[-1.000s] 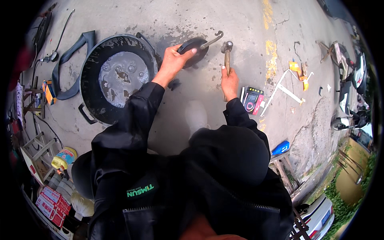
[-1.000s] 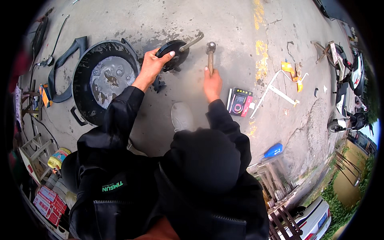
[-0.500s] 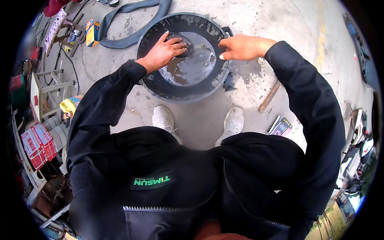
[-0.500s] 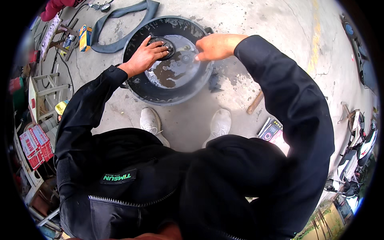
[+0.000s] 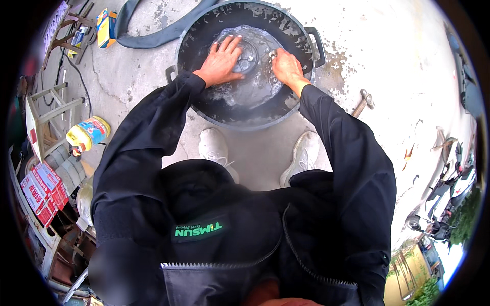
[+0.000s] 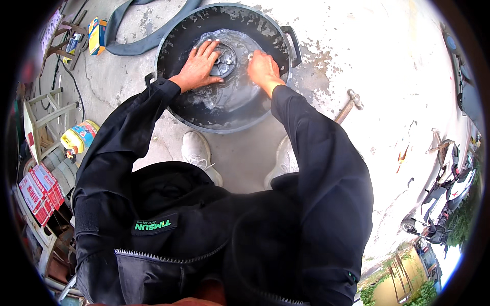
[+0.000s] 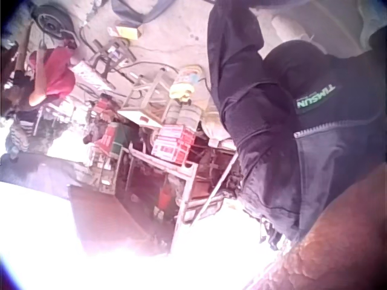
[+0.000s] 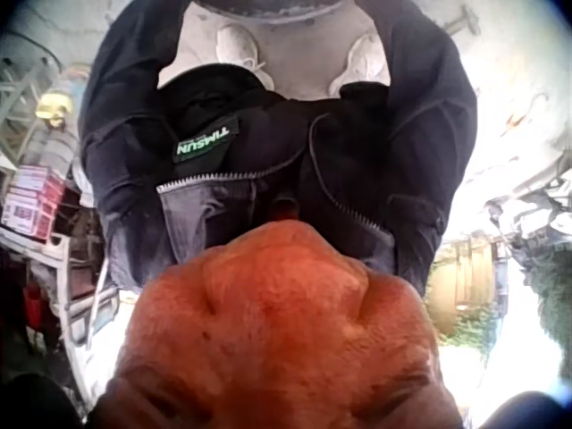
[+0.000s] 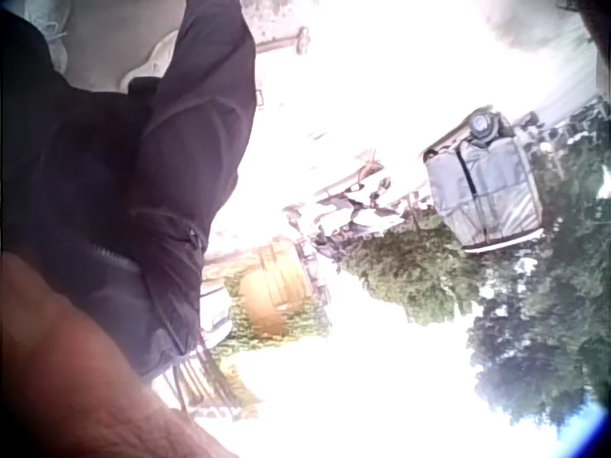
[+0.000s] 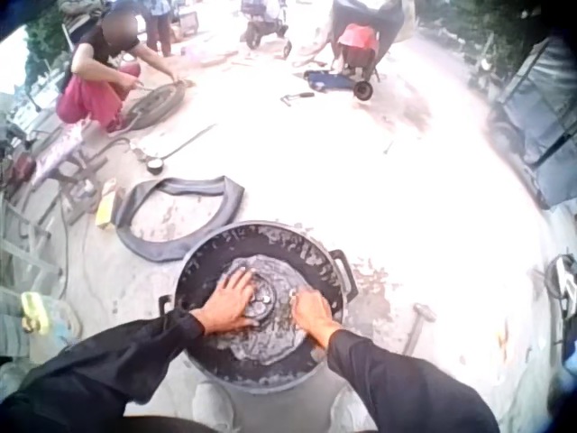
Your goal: The person cleans a circular metal motorcycle part in a bucket of water, then uses a hammer to tap it. They apply glue to the part using a tube and a wrench, then inspect the assembly. The person works in an outdoor area with other motorcycle parts and tools visible.
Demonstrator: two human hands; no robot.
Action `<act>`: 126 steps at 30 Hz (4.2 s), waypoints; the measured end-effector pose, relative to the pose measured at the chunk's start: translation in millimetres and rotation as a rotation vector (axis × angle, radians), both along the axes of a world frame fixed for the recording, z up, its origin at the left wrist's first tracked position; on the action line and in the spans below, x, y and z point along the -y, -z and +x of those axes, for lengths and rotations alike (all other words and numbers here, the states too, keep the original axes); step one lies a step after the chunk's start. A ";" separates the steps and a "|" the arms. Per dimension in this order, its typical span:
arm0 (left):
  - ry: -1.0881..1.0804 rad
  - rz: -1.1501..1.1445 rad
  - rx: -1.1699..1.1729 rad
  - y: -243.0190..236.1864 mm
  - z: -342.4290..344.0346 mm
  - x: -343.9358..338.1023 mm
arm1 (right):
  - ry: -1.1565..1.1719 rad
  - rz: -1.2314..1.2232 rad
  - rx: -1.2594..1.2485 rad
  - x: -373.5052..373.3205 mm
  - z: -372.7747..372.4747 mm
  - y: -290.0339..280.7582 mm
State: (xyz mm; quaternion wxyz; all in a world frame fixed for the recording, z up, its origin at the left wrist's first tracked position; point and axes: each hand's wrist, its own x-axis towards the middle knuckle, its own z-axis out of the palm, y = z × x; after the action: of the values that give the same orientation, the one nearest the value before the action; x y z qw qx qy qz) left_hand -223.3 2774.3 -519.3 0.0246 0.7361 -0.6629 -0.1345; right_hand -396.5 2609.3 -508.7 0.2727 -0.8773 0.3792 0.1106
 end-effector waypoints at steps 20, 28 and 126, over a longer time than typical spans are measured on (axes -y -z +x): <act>-0.254 0.155 -0.061 1.6 -11.6 14.9 | -0.144 0.041 -0.106 18.4 21.6 -11.9; -0.188 0.048 0.162 -5.0 4.9 -8.6 | 0.494 0.221 0.082 -60.2 -7.1 43.5; -1.048 -0.139 -0.953 -147.6 -53.4 38.0 | 0.745 1.147 0.374 -16.6 9.4 -164.6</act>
State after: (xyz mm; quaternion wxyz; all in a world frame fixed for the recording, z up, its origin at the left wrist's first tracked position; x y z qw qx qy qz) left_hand -276.8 2736.2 -371.7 0.4203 0.8157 -0.1460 -0.3696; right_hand -387.1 2625.9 -344.1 0.7720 -0.4115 0.4829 0.0395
